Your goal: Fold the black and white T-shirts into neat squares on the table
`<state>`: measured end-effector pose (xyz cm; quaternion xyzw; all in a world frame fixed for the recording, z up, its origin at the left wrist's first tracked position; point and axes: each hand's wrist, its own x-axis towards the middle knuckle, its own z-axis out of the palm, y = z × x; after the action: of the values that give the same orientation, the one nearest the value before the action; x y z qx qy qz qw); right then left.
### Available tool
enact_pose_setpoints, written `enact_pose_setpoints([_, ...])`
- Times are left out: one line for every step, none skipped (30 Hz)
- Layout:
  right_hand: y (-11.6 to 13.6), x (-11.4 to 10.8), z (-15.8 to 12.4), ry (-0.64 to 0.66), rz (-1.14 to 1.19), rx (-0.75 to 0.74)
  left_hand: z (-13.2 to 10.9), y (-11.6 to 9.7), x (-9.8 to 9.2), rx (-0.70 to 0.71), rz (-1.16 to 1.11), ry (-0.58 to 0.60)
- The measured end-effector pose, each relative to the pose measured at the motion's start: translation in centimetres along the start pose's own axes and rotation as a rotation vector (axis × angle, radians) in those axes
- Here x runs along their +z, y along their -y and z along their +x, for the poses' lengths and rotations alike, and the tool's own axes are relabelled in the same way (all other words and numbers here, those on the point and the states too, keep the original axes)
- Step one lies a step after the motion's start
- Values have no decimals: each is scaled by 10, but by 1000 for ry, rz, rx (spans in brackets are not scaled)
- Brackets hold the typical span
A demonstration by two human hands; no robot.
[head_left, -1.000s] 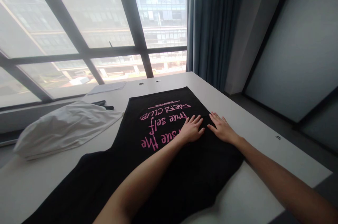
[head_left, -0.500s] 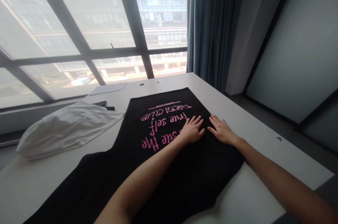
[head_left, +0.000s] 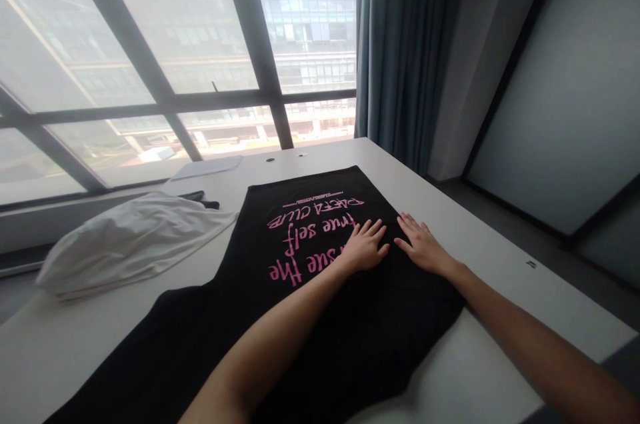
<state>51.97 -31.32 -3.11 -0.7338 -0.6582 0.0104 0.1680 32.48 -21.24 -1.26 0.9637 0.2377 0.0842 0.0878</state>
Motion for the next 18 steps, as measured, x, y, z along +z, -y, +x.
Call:
enact_pose_setpoints([0,0,0,-29,6,-13,0,0,0,0,-1,-1])
enact_pose_setpoints([0,0,1,-44,11,-22,0,0,0,2,-3,-2])
enact_pose_setpoints([0,0,1,-41,13,-26,0,0,0,3,-5,-4])
enact_pose_setpoints([1,0,1,-23,13,-25,0,0,0,5,-6,-6])
enact_pose_setpoints([1,0,1,2,10,-19,0,0,0,7,-8,-9])
enact_pose_setpoints([2,0,0,23,5,-12,0,0,0,8,-9,-11])
enact_pose_setpoints([3,-1,0,29,1,-6,0,0,0,8,-10,-14])
enact_pose_setpoints([3,-1,0,17,-2,-2,-1,0,0,7,-11,-15])
enact_pose_setpoints([4,-2,0,-8,-2,-1,-1,0,0,6,-11,-15])
enact_pose_setpoints([4,-3,0,-39,-1,-1,0,0,0,6,-12,-14])
enact_pose_setpoints([4,-3,0,-62,-1,-1,0,0,0,7,-11,-10])
enact_pose_setpoints([4,-2,0,-65,-1,0,0,0,1,9,-11,-7])
enact_pose_setpoints([4,-2,0,-44,-1,4,0,0,1,9,-10,-4])
enact_pose_setpoints([4,-2,0,-9,0,9,0,0,1,8,-10,-3])
enact_pose_setpoints([3,-2,0,23,6,11,0,0,1,6,-9,-3])
enact_pose_setpoints([3,-3,0,35,24,10,0,0,1,3,-9,-3])
enact_pose_setpoints([2,-5,1,17,66,12,1,0,0,2,-9,-4])
enact_pose_setpoints([2,-9,1,-37,139,21,1,0,0,0,-10,-3])
